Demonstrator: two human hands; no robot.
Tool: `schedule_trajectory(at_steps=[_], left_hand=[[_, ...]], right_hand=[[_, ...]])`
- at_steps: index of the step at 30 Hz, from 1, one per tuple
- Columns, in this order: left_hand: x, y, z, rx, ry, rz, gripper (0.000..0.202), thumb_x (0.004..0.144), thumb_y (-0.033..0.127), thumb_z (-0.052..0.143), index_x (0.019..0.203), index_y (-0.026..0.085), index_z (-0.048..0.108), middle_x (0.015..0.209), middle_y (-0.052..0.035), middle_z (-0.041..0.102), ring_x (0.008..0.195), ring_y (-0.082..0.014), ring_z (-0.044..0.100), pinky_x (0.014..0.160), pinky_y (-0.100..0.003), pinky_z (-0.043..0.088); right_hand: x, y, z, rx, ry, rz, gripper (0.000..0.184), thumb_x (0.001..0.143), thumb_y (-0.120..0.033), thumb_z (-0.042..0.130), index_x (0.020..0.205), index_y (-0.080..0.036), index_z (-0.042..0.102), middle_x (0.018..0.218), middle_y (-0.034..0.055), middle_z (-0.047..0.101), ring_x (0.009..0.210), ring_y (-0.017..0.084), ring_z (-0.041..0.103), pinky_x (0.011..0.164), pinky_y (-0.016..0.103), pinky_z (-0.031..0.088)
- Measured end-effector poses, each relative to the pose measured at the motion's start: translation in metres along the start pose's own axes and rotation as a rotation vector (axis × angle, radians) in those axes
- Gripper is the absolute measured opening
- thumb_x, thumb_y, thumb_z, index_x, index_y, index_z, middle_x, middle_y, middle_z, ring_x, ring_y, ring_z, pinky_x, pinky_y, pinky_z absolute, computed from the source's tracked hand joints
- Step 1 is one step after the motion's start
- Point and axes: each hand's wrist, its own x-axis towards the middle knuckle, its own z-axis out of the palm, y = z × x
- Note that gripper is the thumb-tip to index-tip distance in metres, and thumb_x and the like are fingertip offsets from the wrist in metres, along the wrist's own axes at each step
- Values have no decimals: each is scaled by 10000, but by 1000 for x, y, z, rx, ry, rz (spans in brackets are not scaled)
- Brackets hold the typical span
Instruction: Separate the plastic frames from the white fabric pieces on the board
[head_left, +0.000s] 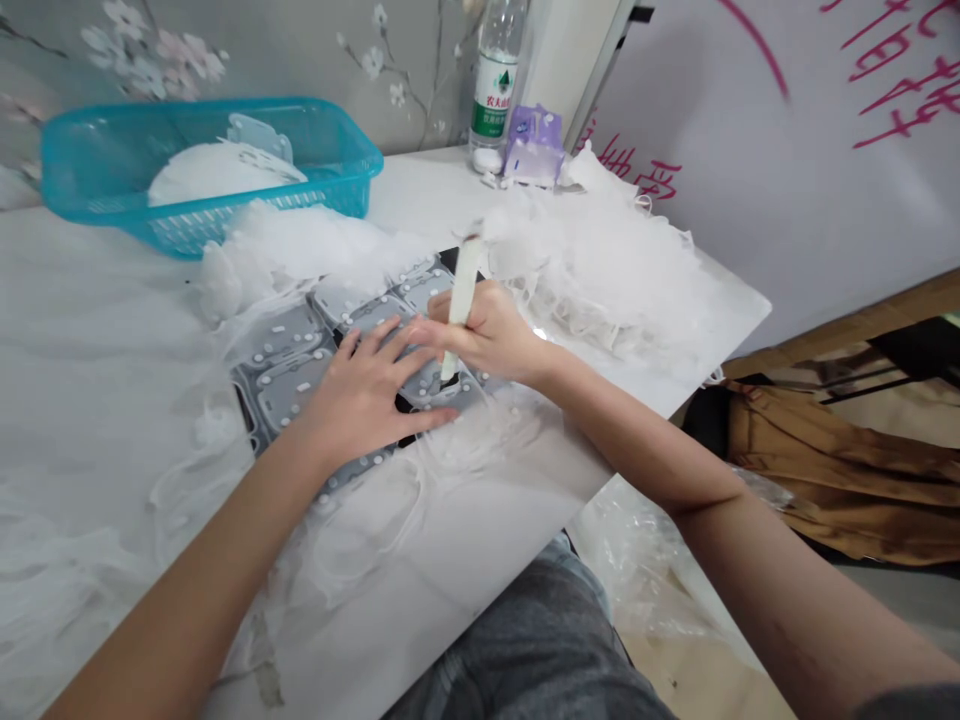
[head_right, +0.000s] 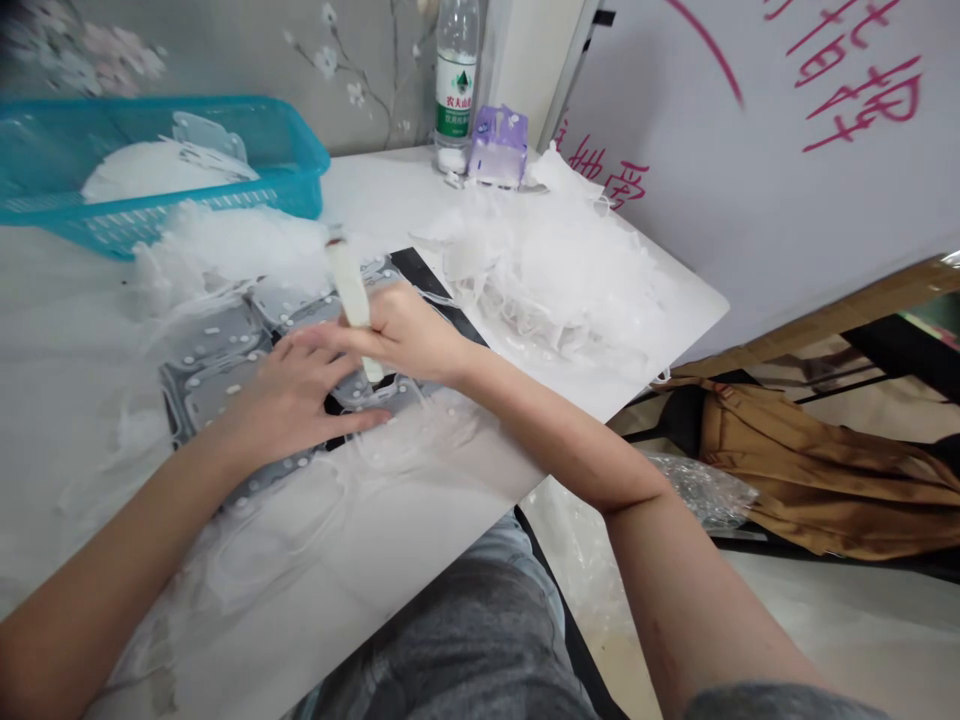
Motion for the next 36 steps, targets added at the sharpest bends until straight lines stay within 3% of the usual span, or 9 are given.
schedule_trajectory(at_steps=[4,7,11,14,19,24,32,36], left_hand=[[-1,1,-1,23,32,-9,747,838,655,481,1471,279,354,1590,-106,208,1445,-345,206,1117,-591,204],[-2,3,-6,8,96,19,637,870,487,493,1461,279,375,1602,-105,156,1458,-329,174,1129,-596,169],[-1,3,-11,-84,20,92,479,911,352,402,1379,315,496,1569,-47,282,1432,-271,274,1139,-534,220],[0,2,-11,-122,-56,82,459,928,329,357,1358,332,518,1532,-17,363,1403,-249,334,1126,-523,256],[1,1,-8,-115,-25,73,454,963,334,297,1357,333,521,1520,-12,384,1393,-233,348,1122,-512,262],[2,2,-7,-113,-15,67,455,956,318,308,1350,315,534,1517,-25,389,1383,-243,362,1118,-511,267],[1,9,-8,-79,11,80,455,941,261,322,1335,299,546,1520,-54,382,1375,-284,375,1107,-566,249],[2,17,-5,-27,40,206,501,899,128,304,1315,244,558,1463,-70,466,1348,-252,420,1114,-545,234]], right_hand=[[1,-2,-14,48,174,216,522,915,-477,484,494,-168,485,463,-36,376,504,68,438,484,195,333],[4,1,-22,100,311,293,508,893,-462,536,484,-167,467,472,-39,377,502,60,432,491,192,344],[10,5,-27,254,488,321,531,888,-455,548,454,-171,430,477,-38,389,515,53,463,534,191,380],[11,7,-28,436,541,394,581,899,-464,534,421,-186,356,432,-48,335,427,46,386,465,201,341],[9,10,-23,723,485,560,573,925,-399,494,469,-213,201,411,-80,178,364,51,144,371,228,210],[10,10,-16,767,385,713,522,934,-405,464,551,-228,158,435,-91,118,391,65,80,354,238,147],[8,9,-9,665,319,677,535,858,-440,586,564,-235,190,451,-90,143,415,61,101,363,241,123],[8,10,-7,650,294,640,548,852,-454,586,554,-234,183,455,-88,143,419,56,98,374,238,119]])
